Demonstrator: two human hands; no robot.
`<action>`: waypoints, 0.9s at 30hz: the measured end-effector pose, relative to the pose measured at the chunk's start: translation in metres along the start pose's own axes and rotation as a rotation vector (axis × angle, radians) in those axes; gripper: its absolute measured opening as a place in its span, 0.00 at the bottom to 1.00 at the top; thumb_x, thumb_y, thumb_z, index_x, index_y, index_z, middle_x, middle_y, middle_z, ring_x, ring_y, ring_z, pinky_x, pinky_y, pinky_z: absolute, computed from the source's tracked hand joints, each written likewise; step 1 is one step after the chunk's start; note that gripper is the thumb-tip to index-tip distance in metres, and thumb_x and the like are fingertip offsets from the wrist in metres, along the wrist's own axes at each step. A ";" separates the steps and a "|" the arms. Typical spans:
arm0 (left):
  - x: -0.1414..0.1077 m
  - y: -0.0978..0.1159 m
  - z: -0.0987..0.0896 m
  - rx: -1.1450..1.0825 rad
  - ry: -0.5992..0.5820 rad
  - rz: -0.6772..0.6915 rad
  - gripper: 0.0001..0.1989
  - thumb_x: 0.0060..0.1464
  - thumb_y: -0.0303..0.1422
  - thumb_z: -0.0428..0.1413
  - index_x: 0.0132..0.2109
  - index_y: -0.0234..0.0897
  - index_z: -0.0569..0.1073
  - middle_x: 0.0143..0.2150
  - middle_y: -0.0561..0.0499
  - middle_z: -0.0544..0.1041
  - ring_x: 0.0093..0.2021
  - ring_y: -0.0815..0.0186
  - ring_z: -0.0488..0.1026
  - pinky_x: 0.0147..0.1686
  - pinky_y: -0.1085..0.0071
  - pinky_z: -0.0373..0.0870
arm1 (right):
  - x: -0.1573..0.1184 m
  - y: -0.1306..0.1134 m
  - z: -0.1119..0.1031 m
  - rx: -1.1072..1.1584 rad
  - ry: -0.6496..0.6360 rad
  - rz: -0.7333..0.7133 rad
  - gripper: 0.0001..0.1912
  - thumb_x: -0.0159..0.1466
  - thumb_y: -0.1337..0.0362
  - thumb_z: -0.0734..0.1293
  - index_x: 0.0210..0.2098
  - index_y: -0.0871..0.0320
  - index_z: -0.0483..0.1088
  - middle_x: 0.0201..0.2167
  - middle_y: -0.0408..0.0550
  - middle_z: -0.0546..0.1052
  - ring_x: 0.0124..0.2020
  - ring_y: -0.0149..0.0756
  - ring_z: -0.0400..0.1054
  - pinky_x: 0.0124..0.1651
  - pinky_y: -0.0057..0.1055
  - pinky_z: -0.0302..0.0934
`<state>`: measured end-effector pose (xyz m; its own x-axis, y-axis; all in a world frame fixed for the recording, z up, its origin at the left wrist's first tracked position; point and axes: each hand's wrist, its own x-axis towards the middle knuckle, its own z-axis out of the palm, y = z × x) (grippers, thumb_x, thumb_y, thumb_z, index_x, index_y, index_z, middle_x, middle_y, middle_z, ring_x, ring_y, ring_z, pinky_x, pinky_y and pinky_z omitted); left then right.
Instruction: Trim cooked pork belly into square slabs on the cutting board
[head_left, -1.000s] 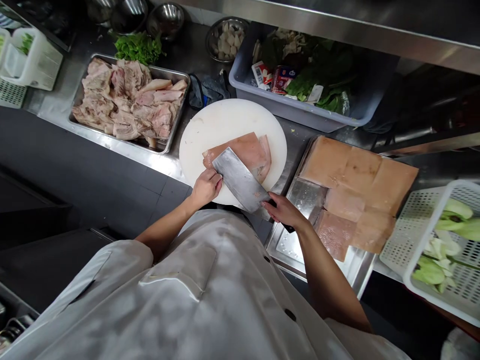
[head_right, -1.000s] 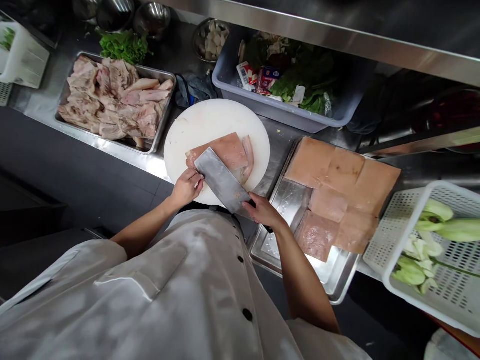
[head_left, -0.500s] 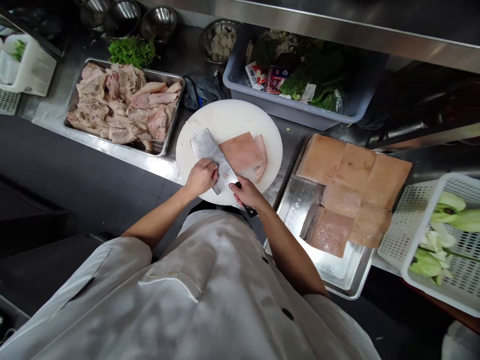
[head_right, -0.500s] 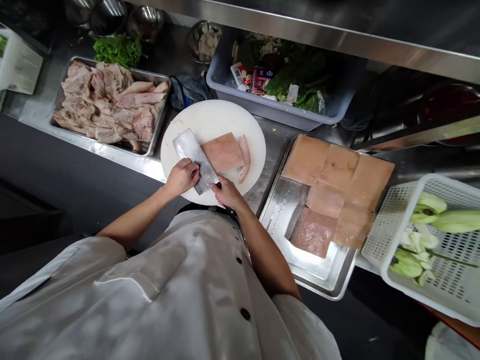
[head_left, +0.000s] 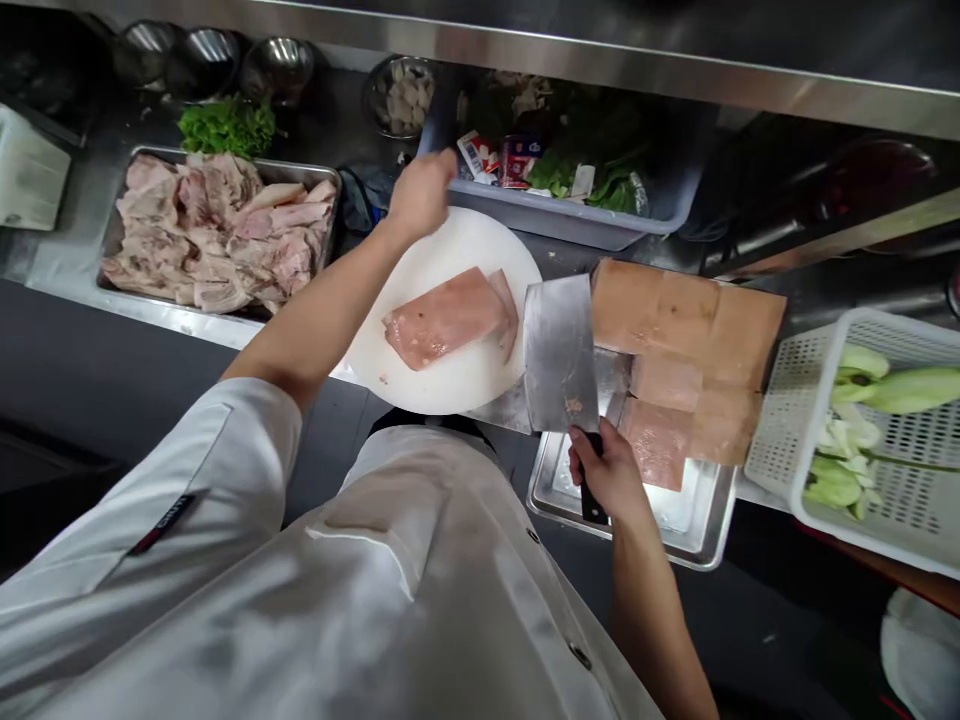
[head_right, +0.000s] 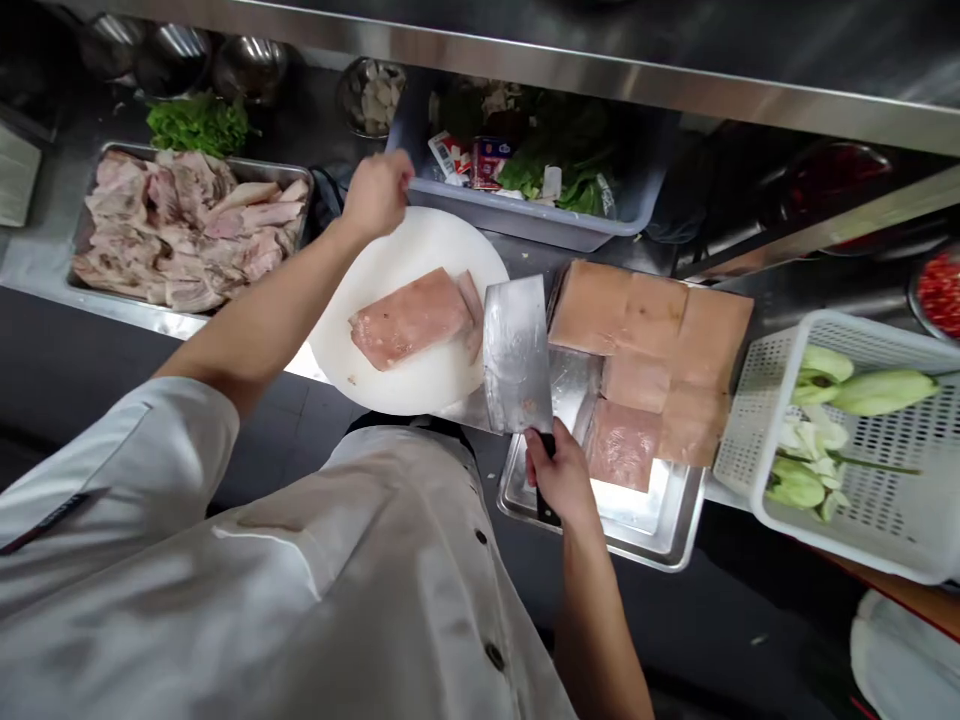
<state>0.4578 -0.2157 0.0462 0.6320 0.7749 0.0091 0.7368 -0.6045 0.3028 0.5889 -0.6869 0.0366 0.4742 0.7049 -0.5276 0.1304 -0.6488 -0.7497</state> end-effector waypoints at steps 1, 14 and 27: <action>-0.022 -0.016 0.011 -0.047 -0.008 0.052 0.18 0.63 0.22 0.55 0.59 0.34 0.73 0.54 0.47 0.78 0.52 0.65 0.72 0.55 0.63 0.67 | -0.006 0.006 0.005 0.031 -0.015 0.017 0.21 0.68 0.41 0.65 0.37 0.52 0.62 0.19 0.35 0.69 0.16 0.31 0.63 0.21 0.28 0.60; -0.091 -0.012 0.058 -0.406 -0.608 -0.120 0.31 0.46 0.51 0.67 0.52 0.36 0.78 0.47 0.44 0.83 0.47 0.54 0.79 0.45 0.65 0.72 | -0.046 0.003 0.022 -0.137 -0.002 0.105 0.20 0.66 0.41 0.63 0.37 0.51 0.62 0.18 0.37 0.70 0.16 0.36 0.67 0.22 0.30 0.60; -0.138 -0.058 0.061 -1.501 -0.742 -0.375 0.36 0.37 0.25 0.75 0.55 0.38 0.74 0.52 0.43 0.82 0.49 0.54 0.82 0.49 0.60 0.80 | -0.033 -0.064 0.124 -0.767 -0.085 0.015 0.09 0.75 0.64 0.59 0.48 0.60 0.69 0.37 0.55 0.81 0.37 0.45 0.76 0.35 0.32 0.55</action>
<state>0.3427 -0.2995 -0.0310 0.7775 0.3162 -0.5437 0.2792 0.6011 0.7488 0.4567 -0.6334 0.0525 0.4160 0.6942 -0.5874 0.7062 -0.6536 -0.2723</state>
